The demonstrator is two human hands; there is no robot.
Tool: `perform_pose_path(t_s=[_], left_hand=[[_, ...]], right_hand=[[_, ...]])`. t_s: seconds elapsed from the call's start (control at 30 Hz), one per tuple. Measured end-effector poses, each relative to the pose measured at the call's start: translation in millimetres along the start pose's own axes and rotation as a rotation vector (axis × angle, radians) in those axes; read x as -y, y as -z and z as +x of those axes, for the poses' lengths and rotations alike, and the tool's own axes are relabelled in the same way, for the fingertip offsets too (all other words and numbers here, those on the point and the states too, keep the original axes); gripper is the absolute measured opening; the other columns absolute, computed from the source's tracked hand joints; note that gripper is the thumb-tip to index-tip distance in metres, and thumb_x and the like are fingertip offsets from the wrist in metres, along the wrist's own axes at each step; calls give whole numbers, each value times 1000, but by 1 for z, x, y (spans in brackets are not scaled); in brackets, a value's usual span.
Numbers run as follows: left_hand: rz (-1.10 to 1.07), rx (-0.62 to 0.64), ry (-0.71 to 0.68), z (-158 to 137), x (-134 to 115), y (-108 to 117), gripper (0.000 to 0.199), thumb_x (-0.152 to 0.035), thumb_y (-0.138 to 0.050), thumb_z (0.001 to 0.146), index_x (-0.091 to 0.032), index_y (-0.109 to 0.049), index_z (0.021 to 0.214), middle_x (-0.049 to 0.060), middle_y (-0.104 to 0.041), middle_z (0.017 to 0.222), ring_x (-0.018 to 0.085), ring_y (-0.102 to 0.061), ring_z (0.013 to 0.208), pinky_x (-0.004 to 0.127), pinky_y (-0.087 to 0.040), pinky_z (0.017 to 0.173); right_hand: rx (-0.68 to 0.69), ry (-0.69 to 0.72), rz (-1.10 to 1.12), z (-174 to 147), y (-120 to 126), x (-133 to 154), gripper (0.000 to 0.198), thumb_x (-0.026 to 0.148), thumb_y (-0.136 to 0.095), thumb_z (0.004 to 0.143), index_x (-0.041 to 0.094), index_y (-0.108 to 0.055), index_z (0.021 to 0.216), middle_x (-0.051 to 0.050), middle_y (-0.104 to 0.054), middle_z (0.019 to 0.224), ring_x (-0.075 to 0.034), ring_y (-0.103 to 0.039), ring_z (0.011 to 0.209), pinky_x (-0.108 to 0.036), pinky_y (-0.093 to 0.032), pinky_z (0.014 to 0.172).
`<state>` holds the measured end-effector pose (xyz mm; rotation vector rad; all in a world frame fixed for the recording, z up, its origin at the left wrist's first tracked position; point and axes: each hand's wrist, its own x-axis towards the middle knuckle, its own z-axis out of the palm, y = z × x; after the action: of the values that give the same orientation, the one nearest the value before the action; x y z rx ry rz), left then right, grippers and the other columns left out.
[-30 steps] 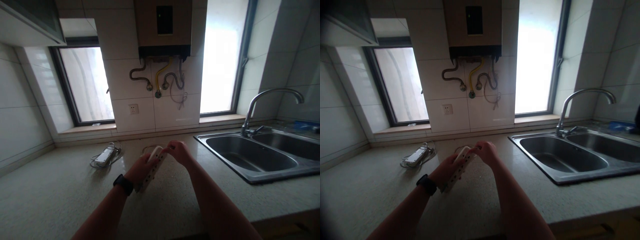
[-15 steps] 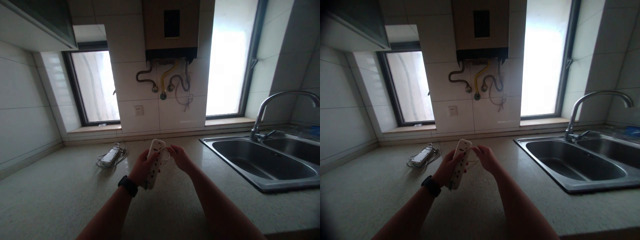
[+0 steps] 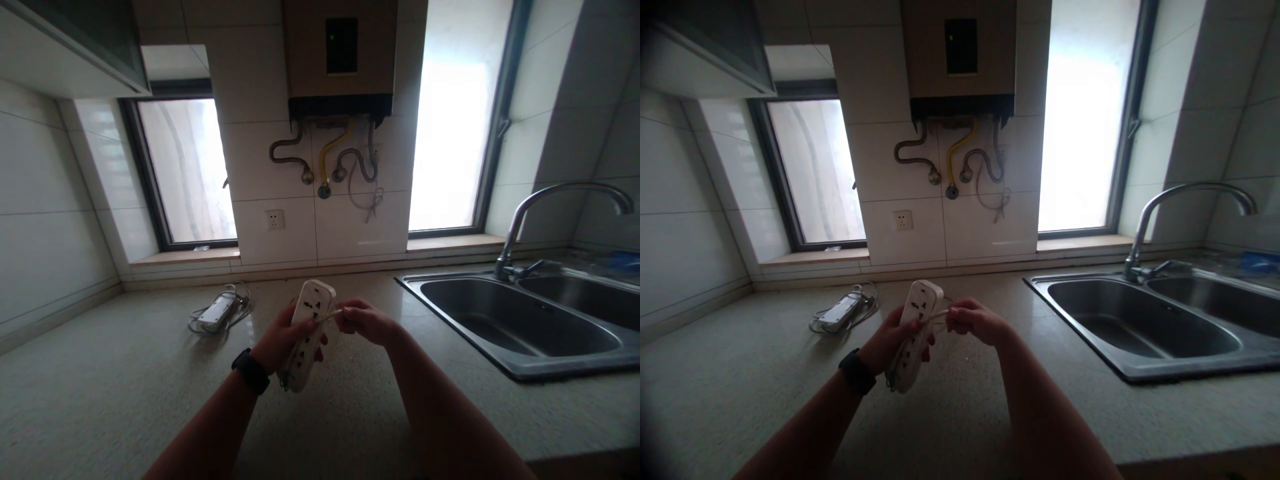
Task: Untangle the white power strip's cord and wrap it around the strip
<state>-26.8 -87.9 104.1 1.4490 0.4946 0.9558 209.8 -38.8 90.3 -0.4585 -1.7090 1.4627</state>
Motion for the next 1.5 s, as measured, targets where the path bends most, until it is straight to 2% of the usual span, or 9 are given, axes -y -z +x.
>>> perform_pose_path(t_s=[0.1,0.17,0.37,0.57,0.87,1.0,1.17,1.33,1.5], left_hand=[[29,89,16,-2,-3,5,53,-45,-81,77,-16,-53,113,9,-72,82,22,-71,61,33,-58,54],[78,85,19,-3,-4,7,51,-46,-78,80,-16,-53,113,9,-72,81,22,-71,61,33,-58,55],[226,-72,6,2,-2,8,47,-53,-64,90,-17,-55,118,8,-69,88,22,-71,71,35,-59,59],[353,-46,0,8,8,10,47,-55,-56,95,-19,-56,125,10,-66,100,22,-70,77,35,-59,60],[282,-13,7,4,0,8,51,-50,-61,93,-21,-55,135,12,-68,110,25,-69,96,39,-56,81],[96,-13,-2,3,5,3,54,-43,-69,89,-24,-54,137,12,-67,119,26,-69,102,43,-53,93],[-75,3,100,2,10,-8,62,-52,-61,93,-31,-38,146,11,-67,113,27,-73,85,45,-59,73],[89,-89,92,6,11,-8,61,-58,-60,91,-29,-40,141,8,-68,103,22,-72,75,36,-58,62],[201,-92,74,11,13,-5,58,-51,-67,88,-25,-43,135,7,-68,98,20,-71,72,34,-58,62]], right_hand=[[24,6,-61,-1,2,2,45,56,-76,78,12,-68,72,3,-50,56,-9,-39,52,-24,-24,51],[-14,32,-137,-1,1,6,47,58,-74,79,13,-67,69,4,-47,55,-9,-35,52,-24,-23,52],[-331,193,-452,2,-11,27,50,59,-71,79,17,-58,57,4,-42,56,-11,-34,58,-26,-26,56],[-561,199,-506,10,-19,27,47,59,-76,69,19,-54,57,6,-36,56,-11,-30,57,-25,-26,51],[-553,218,-462,14,-22,21,48,61,-72,71,20,-49,60,5,-36,59,-11,-31,59,-26,-27,53],[-520,189,-459,15,-24,18,49,62,-72,71,21,-48,60,6,-34,59,-11,-30,59,-25,-25,52],[-544,201,-430,15,-25,18,48,60,-72,73,21,-48,61,5,-35,60,-11,-30,59,-25,-26,53],[-581,194,-462,17,-24,15,48,60,-73,73,21,-48,60,6,-34,59,-11,-29,57,-25,-24,51],[-629,205,-489,20,-27,13,48,60,-71,75,21,-49,60,6,-35,59,-11,-30,57,-26,-25,52]])
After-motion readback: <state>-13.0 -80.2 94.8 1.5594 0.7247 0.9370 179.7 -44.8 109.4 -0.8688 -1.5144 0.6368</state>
